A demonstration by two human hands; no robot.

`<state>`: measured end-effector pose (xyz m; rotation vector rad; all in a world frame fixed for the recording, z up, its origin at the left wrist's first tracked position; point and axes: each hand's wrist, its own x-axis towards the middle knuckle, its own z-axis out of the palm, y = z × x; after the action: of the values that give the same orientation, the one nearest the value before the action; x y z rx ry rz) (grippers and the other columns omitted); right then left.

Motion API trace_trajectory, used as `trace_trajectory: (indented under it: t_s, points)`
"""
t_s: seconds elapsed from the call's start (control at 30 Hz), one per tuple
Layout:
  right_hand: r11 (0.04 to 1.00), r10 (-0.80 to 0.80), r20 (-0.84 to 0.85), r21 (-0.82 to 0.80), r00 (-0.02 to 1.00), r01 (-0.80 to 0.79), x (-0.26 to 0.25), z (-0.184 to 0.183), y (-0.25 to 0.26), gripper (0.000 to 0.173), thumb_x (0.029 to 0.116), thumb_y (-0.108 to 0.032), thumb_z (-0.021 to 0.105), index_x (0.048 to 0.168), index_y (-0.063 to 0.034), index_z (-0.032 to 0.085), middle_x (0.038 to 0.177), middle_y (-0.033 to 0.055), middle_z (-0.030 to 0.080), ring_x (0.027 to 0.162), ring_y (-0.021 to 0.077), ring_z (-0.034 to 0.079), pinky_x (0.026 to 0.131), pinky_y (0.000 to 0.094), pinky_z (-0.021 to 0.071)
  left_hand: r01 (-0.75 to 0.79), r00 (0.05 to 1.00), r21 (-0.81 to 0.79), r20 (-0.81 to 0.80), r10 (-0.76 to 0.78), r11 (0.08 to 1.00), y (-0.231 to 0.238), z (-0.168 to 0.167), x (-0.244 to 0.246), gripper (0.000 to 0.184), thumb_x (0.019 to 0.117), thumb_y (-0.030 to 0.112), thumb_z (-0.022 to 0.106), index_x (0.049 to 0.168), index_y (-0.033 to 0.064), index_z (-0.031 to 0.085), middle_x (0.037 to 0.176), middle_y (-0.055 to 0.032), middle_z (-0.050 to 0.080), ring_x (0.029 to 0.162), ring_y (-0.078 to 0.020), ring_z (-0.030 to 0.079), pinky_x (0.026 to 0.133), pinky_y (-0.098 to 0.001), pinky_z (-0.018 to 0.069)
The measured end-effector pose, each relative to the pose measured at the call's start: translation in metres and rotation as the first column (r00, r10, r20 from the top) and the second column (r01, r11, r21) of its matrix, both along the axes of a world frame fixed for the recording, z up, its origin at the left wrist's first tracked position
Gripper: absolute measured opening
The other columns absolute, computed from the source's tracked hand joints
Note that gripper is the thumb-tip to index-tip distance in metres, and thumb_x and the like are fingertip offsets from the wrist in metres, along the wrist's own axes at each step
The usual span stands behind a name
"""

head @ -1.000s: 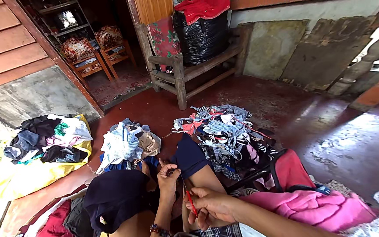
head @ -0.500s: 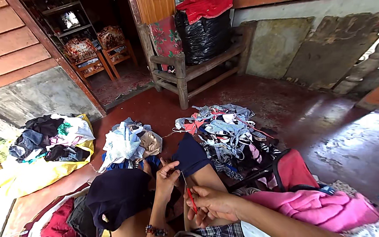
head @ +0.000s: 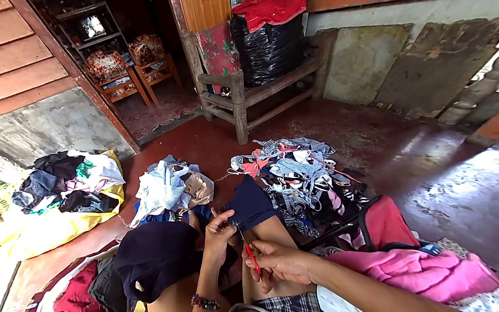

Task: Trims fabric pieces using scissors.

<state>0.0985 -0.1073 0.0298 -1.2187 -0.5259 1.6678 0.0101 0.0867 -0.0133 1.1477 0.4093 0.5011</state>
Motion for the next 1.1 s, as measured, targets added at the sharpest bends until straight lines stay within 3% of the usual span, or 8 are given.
trace_trajectory:
  t_s: [0.2, 0.43, 0.53, 0.8, 1.0, 1.1]
  points:
    - [0.999, -0.043, 0.010, 0.011, 0.999, 0.043, -0.008, -0.001, 0.000, 0.027, 0.1033, -0.017, 0.058, 0.128, -0.0135, 0.048, 0.094, 0.0046, 0.062, 0.079, 0.0192, 0.067, 0.077, 0.0418, 0.0605, -0.009, 1.000, 0.014, -0.011, 0.009, 1.000, 0.002, 0.005, -0.002, 0.040, 0.0807, -0.009, 0.068, 0.121, -0.0063, 0.069, 0.117, -0.0197, 0.068, 0.099, -0.0242, 0.067, 0.085, -0.0391, 0.0581]
    - [0.999, -0.051, 0.019, 0.004, 0.999, 0.051, -0.011, -0.002, 0.003, 0.038, 0.1042, -0.032, 0.058, 0.135, -0.0155, 0.044, 0.096, 0.0068, 0.063, 0.080, 0.0212, 0.067, 0.077, 0.0416, 0.0597, 0.028, 0.999, 0.124, -0.033, -0.024, 0.992, 0.002, 0.010, -0.004, 0.041, 0.0796, -0.007, 0.070, 0.120, -0.0047, 0.070, 0.123, -0.0180, 0.068, 0.104, -0.0246, 0.067, 0.086, -0.0394, 0.0581]
    - [0.996, -0.082, 0.016, 0.027, 0.997, 0.081, -0.010, -0.002, 0.003, 0.041, 0.1024, -0.035, 0.061, 0.135, -0.0151, 0.045, 0.095, 0.0069, 0.063, 0.078, 0.0211, 0.067, 0.077, 0.0423, 0.0599, 0.054, 0.999, 0.137, -0.006, -0.054, 0.989, 0.004, 0.011, -0.006, 0.046, 0.0805, -0.007, 0.069, 0.126, -0.0042, 0.067, 0.129, -0.0187, 0.065, 0.107, -0.0261, 0.066, 0.088, -0.0414, 0.0582]
    - [0.997, -0.063, 0.014, 0.045, 0.998, 0.062, -0.011, -0.002, 0.001, 0.028, 0.1034, -0.020, 0.059, 0.128, -0.0142, 0.047, 0.099, 0.0038, 0.059, 0.083, 0.0180, 0.065, 0.080, 0.0438, 0.0603, 0.024, 1.000, 0.127, 0.015, -0.026, 0.992, 0.002, 0.010, -0.004, 0.059, 0.0776, -0.010, 0.067, 0.136, -0.0037, 0.061, 0.137, -0.0193, 0.060, 0.105, -0.0249, 0.066, 0.087, -0.0402, 0.0582]
    - [0.992, -0.121, 0.011, 0.033, 0.993, 0.121, -0.009, -0.005, 0.005, 0.041, 0.1018, -0.038, 0.061, 0.133, -0.0167, 0.046, 0.093, 0.0042, 0.058, 0.078, 0.0194, 0.064, 0.077, 0.0440, 0.0595, 0.024, 1.000, 0.132, 0.002, -0.025, 0.991, 0.002, 0.011, -0.004, 0.059, 0.0780, -0.009, 0.069, 0.136, -0.0031, 0.061, 0.137, -0.0182, 0.060, 0.099, -0.0232, 0.067, 0.085, -0.0389, 0.0584]
    - [0.988, -0.150, 0.048, 0.054, 0.987, 0.148, -0.014, -0.003, 0.005, 0.039, 0.1012, -0.034, 0.063, 0.131, -0.0149, 0.047, 0.097, 0.0040, 0.058, 0.079, 0.0184, 0.064, 0.076, 0.0427, 0.0601, 0.006, 1.000, 0.126, -0.001, -0.006, 0.992, 0.002, 0.011, -0.004, 0.058, 0.0771, -0.008, 0.069, 0.134, -0.0033, 0.062, 0.138, -0.0178, 0.059, 0.101, -0.0232, 0.066, 0.085, -0.0388, 0.0580]
